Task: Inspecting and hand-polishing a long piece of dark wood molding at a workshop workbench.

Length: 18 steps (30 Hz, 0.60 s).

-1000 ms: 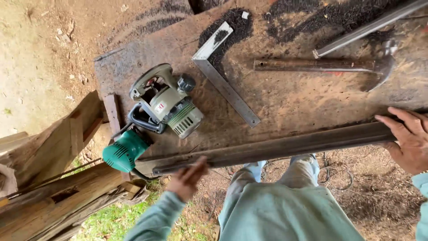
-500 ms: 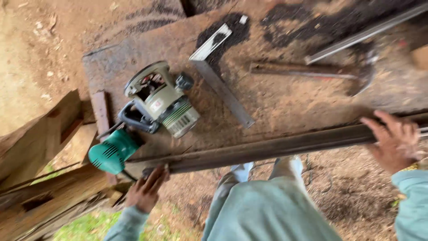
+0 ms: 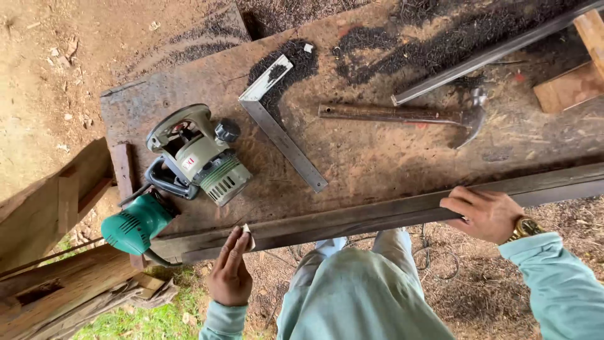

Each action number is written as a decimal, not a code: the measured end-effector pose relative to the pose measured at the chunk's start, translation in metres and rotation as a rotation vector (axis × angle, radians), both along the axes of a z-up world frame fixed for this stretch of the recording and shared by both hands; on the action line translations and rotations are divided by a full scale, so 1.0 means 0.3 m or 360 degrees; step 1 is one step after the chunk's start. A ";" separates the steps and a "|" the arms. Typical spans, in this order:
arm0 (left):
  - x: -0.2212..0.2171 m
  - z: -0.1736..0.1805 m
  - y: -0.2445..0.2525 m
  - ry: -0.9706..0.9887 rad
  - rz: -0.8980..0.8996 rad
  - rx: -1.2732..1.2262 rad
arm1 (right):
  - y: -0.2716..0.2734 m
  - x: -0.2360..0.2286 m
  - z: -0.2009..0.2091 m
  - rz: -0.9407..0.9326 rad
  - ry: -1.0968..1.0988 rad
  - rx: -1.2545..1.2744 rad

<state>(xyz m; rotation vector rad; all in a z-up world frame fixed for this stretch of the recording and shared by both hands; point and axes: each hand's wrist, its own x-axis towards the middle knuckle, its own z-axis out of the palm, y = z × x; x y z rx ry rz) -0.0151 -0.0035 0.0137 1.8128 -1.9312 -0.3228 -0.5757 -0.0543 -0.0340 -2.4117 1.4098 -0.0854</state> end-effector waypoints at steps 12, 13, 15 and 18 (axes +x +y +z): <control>-0.171 -0.058 0.107 -0.0460 -0.0342 0.0226 | 0.027 -0.188 -0.005 0.0090 -0.0167 -0.0154; -0.184 -0.041 0.104 -0.0529 -0.0431 0.0309 | 0.042 -0.199 -0.018 0.0056 -0.0178 -0.0209; -0.216 -0.023 0.050 -0.0528 -0.0535 0.0303 | 0.029 -0.173 0.025 -0.0041 -0.0119 -0.0307; -0.244 -0.051 -0.010 -0.0481 -0.0725 0.0166 | 0.032 -0.138 0.046 -0.0230 -0.0012 -0.0330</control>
